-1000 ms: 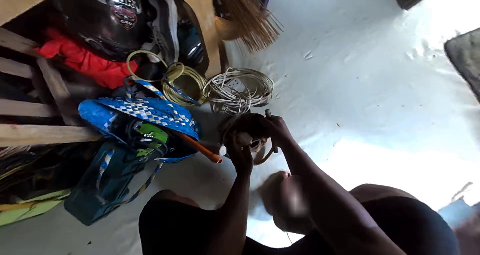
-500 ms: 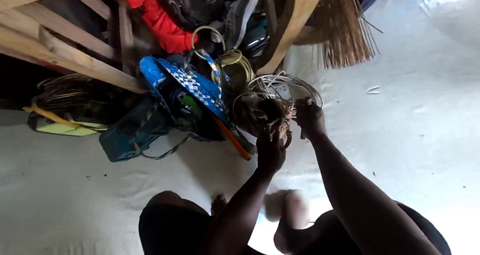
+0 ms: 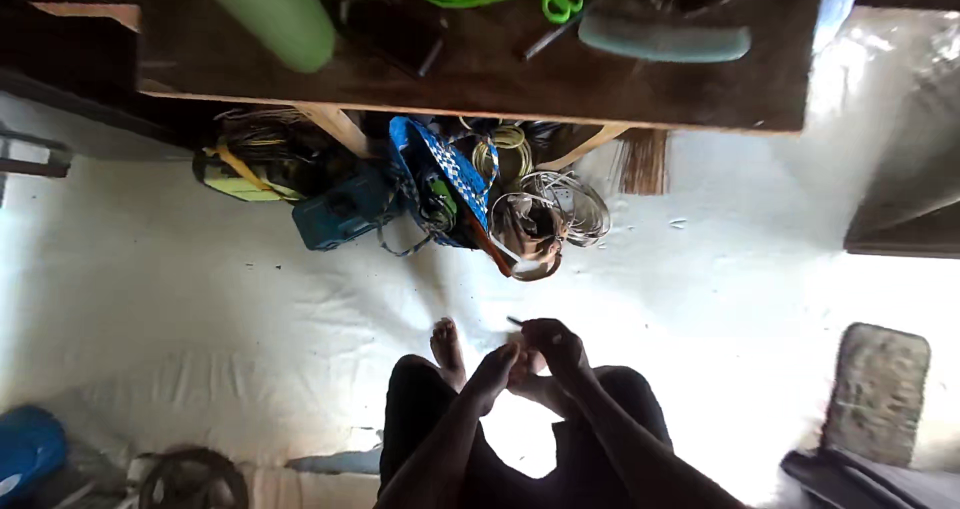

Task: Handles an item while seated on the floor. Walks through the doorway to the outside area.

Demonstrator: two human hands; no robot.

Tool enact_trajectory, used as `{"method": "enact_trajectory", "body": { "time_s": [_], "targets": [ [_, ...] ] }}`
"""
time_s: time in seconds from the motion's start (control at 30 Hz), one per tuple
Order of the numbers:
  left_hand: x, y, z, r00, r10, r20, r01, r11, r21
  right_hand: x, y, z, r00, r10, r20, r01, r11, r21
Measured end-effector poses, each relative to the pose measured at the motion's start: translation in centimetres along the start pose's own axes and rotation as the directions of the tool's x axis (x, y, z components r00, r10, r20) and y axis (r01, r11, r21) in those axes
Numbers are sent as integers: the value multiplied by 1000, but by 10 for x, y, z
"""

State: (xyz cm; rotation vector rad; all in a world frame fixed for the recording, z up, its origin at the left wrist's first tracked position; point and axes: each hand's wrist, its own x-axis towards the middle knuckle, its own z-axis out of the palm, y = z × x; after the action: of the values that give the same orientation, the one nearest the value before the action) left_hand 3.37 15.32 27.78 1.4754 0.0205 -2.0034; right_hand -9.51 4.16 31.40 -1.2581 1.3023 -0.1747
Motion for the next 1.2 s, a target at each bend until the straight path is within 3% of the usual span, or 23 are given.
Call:
{"method": "enact_trajectory", "body": {
  "time_s": [0.07, 0.13, 0.23, 0.33, 0.43, 0.53, 0.6, 0.73, 0.93, 1.03, 1.2],
  "targets": [
    [-56, 17, 15, 992, 105, -68, -122, 937, -327, -46, -49, 9, 995, 78, 62, -90, 968, 234],
    [-115, 40, 28, 956, 184, -226, -282, 783, -554, -86, -88, 13, 988, 38, 151, -96, 914, 393],
    [-197, 66, 28, 848, 298, -438, -525, 586, -617, -139, -151, 14, 918, -107, 383, -100, 870, 483],
    [-277, 91, 8, 664, 429, -612, -737, 511, -442, -176, -214, 16, 772, -174, 611, -93, 920, 380],
    [-360, 100, -10, 551, 532, -643, -805, 542, -243, -205, -275, 43, 732, -37, 680, 17, 999, 36],
    [-424, 101, -28, 437, 670, -600, -879, 459, -128, -225, -315, 90, 695, 3, 719, 188, 965, -185],
    [-466, 100, -49, 318, 738, -595, -936, 343, -75, -241, -331, 129, 636, -44, 770, 223, 966, -129],
    [-551, 87, -111, 113, 833, -541, -985, 164, 47, -273, -366, 206, 447, -167, 879, 246, 968, 59],
    [-634, 65, -182, -38, 850, -525, -989, 45, 144, -308, -416, 296, 167, -152, 974, 190, 974, 120],
    [-649, 59, -211, -114, 806, -581, -981, 0, 192, -309, -434, 338, 107, -70, 992, 159, 986, 52],
    [-654, 66, -271, -154, 678, -719, -976, 10, 218, -283, -456, 416, 18, 25, 1000, 86, 996, -26]
  ]
}}
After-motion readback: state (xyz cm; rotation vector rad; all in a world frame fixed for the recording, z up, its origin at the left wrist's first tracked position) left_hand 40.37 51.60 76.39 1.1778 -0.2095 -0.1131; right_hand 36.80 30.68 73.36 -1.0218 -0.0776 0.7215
